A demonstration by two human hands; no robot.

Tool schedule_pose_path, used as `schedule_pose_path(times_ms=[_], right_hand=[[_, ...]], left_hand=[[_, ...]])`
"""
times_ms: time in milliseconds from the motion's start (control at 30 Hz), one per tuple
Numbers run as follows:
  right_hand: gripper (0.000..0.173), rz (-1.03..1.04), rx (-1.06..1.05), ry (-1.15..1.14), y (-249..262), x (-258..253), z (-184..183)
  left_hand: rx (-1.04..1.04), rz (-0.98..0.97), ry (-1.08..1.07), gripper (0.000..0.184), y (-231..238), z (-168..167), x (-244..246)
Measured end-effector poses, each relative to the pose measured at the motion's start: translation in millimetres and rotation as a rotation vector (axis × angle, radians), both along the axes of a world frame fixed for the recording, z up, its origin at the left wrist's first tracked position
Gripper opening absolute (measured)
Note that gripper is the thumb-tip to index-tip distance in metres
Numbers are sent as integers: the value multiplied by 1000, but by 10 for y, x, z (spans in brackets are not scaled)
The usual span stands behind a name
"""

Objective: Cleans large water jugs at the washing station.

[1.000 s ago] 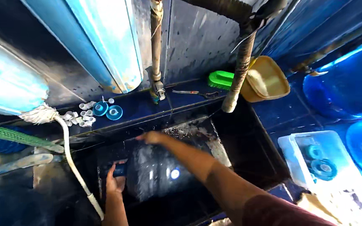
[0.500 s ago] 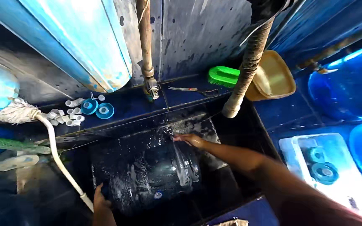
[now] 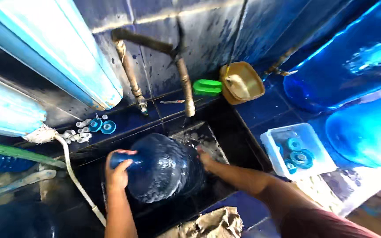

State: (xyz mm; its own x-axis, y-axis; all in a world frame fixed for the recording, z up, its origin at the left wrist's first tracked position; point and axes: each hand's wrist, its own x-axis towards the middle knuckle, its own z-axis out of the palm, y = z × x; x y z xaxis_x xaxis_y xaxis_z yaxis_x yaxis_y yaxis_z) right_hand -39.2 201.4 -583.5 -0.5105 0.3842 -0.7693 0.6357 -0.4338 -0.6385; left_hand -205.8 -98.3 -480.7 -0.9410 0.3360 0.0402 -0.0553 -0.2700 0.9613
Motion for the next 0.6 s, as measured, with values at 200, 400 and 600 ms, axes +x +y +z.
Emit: schedule_pose_path(times_ms=[200,400,600], right_hand=[[39,248,-198,478,370,-533,1144],[38,498,956,472,2036,-477,2492],[48,504,1005,230,2663,-997,2745]], left_hand=[[-564,-847,165,61,909,799,262],[-1262,-330,355,45,559,1238,797],[-1390,48,391,40,914,1101,1086]])
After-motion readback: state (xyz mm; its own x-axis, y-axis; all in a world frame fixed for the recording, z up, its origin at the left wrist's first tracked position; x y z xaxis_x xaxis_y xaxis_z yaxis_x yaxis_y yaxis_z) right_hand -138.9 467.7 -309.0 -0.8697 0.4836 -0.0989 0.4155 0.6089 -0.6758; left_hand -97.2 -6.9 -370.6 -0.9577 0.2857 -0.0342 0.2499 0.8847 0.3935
